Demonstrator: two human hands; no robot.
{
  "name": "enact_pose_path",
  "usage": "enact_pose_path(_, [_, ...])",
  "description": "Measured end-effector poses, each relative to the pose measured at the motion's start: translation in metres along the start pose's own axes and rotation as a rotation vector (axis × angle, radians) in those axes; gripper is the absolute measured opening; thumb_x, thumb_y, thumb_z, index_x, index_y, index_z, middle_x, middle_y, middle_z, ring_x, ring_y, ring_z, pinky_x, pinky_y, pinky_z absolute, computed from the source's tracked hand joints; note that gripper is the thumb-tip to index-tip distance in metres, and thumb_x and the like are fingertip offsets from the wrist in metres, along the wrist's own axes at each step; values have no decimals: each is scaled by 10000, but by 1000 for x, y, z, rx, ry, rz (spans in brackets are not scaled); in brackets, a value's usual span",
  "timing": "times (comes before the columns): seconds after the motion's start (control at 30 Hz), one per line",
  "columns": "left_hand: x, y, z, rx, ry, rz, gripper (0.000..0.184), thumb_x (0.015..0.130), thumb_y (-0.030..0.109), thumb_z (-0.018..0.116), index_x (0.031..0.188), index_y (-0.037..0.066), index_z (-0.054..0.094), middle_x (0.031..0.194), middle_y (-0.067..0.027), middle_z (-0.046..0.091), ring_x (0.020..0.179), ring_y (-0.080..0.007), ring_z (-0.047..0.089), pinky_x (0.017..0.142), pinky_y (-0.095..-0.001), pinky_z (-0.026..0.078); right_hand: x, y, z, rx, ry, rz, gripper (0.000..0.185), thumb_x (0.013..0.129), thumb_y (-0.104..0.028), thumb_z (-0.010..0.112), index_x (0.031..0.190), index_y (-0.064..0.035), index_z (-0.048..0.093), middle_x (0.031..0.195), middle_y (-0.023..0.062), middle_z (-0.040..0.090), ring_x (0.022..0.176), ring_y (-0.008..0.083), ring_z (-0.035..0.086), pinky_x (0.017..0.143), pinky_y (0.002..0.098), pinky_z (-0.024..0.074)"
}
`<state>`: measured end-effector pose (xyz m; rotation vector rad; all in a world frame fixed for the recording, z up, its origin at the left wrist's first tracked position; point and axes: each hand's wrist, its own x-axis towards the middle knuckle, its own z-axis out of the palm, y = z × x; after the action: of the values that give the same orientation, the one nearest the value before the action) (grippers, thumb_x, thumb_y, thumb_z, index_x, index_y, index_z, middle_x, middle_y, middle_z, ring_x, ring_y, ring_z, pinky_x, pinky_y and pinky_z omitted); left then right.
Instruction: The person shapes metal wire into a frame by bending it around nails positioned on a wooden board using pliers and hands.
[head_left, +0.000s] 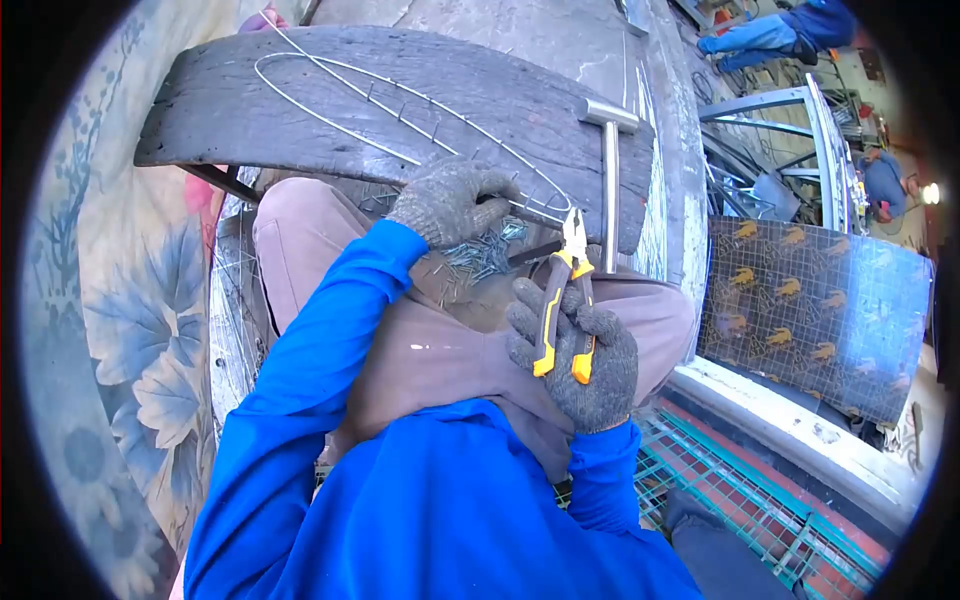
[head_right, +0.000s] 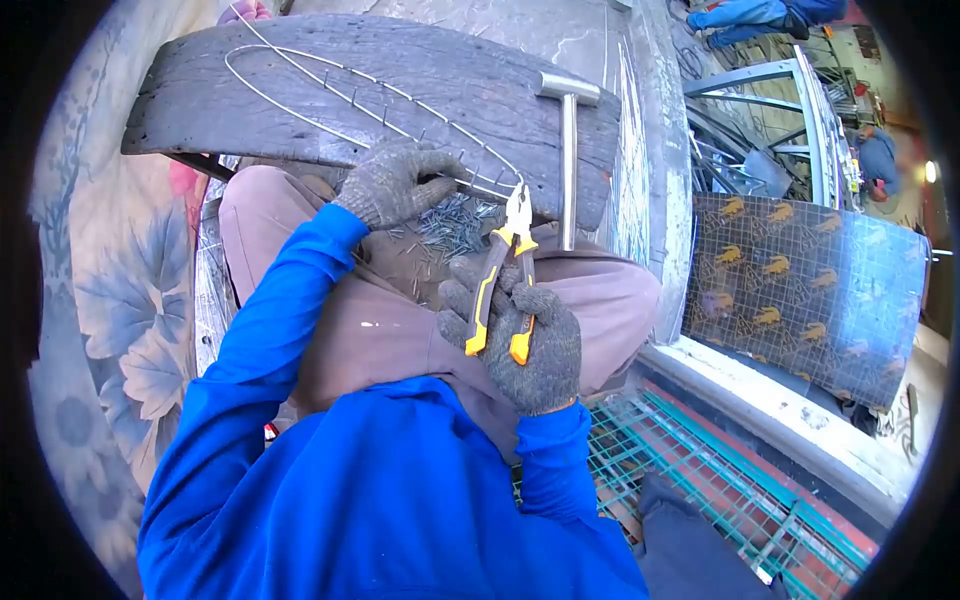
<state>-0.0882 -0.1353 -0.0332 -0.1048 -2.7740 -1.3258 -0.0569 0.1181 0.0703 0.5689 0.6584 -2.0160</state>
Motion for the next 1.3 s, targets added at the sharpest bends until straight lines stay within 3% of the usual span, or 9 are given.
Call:
enact_pose_path(0.17, [0, -1, 2, 61, 16, 58, 248, 881, 301, 649, 1070, 156, 720, 1016, -102, 715, 943, -320, 660, 842, -444, 515, 2, -2, -1, 32, -63, 4, 636, 905, -170, 514, 1521, -161, 354, 1451, 224, 470, 1280, 430, 513, 1078, 619, 393])
enact_pose_path(0.27, [0, -1, 2, 39, 29, 21, 273, 850, 307, 624, 1050, 151, 725, 1056, -114, 704, 1010, -328, 653, 886, -463, 509, 1, -3, 1, 3, -24, -2, 636, 903, -180, 519, 1517, -142, 358, 1442, 218, 486, 1280, 419, 519, 1055, 594, 421])
enact_pose_path(0.47, [0, 2, 1, 34, 32, 11, 302, 860, 358, 636, 1062, 155, 731, 1064, -111, 708, 1008, -325, 657, 890, -458, 510, 4, -6, -7, -13, -70, -8, 575, 910, -190, 522, 1468, -98, 423, 1412, 209, 521, 1239, 386, 560, 917, 523, 504])
enact_pose_path(0.63, [2, 5, 3, 51, 33, -4, 380, 883, 463, 632, 1034, 131, 741, 1017, -124, 717, 975, -338, 665, 868, -468, 513, 5, -1, -9, 62, -85, -16, 518, 915, -203, 540, 1418, -97, 474, 1251, 166, 620, 1044, 319, 636, 807, 457, 543])
enact_pose_path(0.87, [3, 5, 9, 58, 8, -53, 436, 896, 519, 608, 1023, 129, 753, 996, -138, 719, 954, -350, 667, 842, -477, 513, 4, 8, -4, 110, 15, 123, 502, 955, -208, 540, 1436, -113, 438, 1120, 104, 612, 871, 230, 613, 715, 394, 511])
enact_pose_path(0.93, [3, 3, 13, 7, 34, -44, 447, 906, 532, 593, 1012, 132, 762, 987, -148, 718, 956, -355, 665, 856, -479, 508, 1, 14, 15, -131, 156, 46, 454, 974, -211, 541, 1404, -96, 456, 1002, 63, 583, 821, 199, 593, 689, 369, 508])
enact_pose_path(1.03, [4, 7, 8, 43, -22, -110, 457, 915, 539, 575, 1012, 136, 767, 989, -157, 717, 967, -356, 661, 864, -483, 504, 9, 13, -2, 13, 52, 104, 403, 990, -205, 535, 1374, -100, 478, 967, 52, 587, 788, 176, 585, 661, 342, 505])
enact_pose_path(1.17, [7, 6, 10, 84, -8, -80, 471, 933, 539, 543, 1012, 134, 770, 1002, -162, 715, 978, -356, 659, 876, -489, 500, 13, 12, -2, -44, 87, 92, 369, 998, -195, 531, 1353, -103, 494, 952, 50, 598, 772, 162, 591, 643, 327, 496])
enact_pose_path(1.3, [10, 10, 6, 75, -127, -148, 398, 958, 509, 524, 1066, 208, 761, 998, -131, 710, 970, -339, 657, 880, -476, 497, 19, 6, -19, -175, 108, 69, 347, 991, -205, 559, 1325, -116, 526, 973, 67, 621, 775, 182, 621, 650, 358, 517])
